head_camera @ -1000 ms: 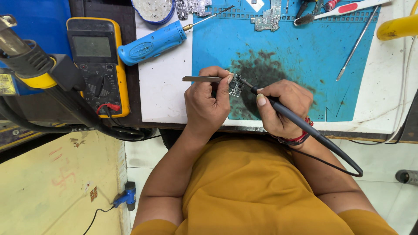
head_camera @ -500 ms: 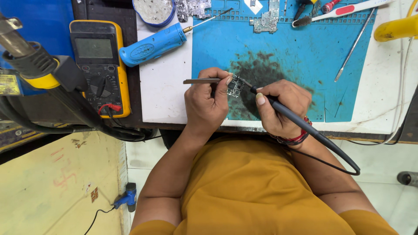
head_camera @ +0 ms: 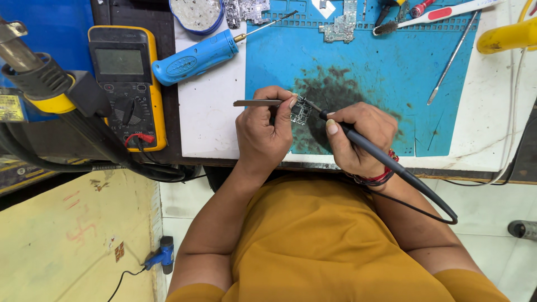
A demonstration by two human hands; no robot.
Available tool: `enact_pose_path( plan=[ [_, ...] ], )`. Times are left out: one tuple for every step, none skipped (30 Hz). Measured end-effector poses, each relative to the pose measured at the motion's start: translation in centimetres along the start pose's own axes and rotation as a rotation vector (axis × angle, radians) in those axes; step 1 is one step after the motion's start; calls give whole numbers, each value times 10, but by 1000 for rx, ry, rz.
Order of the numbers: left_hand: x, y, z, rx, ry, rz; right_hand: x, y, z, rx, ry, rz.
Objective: The person solders a disassembled phone motherboard at a workbench, holding the board steady with one hand while applying a soldering iron to its components. They reposition the board and continue soldering different points, with other phone boards and repair tools laid out on the mat.
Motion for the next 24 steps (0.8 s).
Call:
enact_pose_path(
  plan=[
    [0,0,0,2,9,0,0,0,0,0,0,1],
    [0,0,0,2,0,6,0,0,0,-2,2,-3],
    [0,0,0,2,-8,12,0,0,0,-4,4,-7],
    [0,0,0,1,-17,18,0,0,-1,-7,6,-12],
    [1,0,-1,2,-12,13,0,0,-1,-5,3,-6],
    [1,0,0,3,-2,8,1,0,0,-1,-2,-1],
    [1,0,0,4,7,4,1,1,0,3,-7,4],
    [1,0,0,4,7,-1,1,1,0,1,-5,2],
    [1,0,0,3,5,-6,1,0,-1,-3,-2,0],
    [1,1,0,2,3,-10,1,-1,-1,-6,0,-2],
    [0,1,0,3,-4,-1,1,0,-1,-7,-3,-9],
    [0,1,0,2,-10,8,1,0,-1,-6,-4,-16],
    [0,1,0,2,-17,17,0,0,-2,-7,-7,-23],
    [0,1,1,2,4,14,1,0,-1,-1,-9,-17],
    [1,0,0,2,22,12,1,0,-1,2,-10,-9],
    [1,0,0,2,40,10,1,0,-1,5,-11,-1],
    [1,0,0,5,31,12,1,0,-1,5,-10,-1],
    [1,1,0,6,21,15,1,0,-1,4,-9,-1],
    [1,0,0,8,12,18,1,0,-1,3,-8,-1],
    [1,1,0,8,14,16,1,0,0,2,-9,5],
    [1,1,0,9,17,15,1,0,0,1,-11,12],
    [1,1,-1,9,18,15,1,0,-1,-2,-12,20],
    [0,0,-1,9,5,17,0,0,-1,-4,-7,6],
    [0,1,-1,8,-7,20,0,0,-1,-6,-2,-9]
  ],
)
Point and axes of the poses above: each hand's wrist, its own z-axis towards the middle knuckle, its own y-axis out of the palm, x = y × z, the point moved 3 cm from there along z, towards the middle knuckle, and after that the axes turned 9 degrees about -x, right-handed, at the moved point
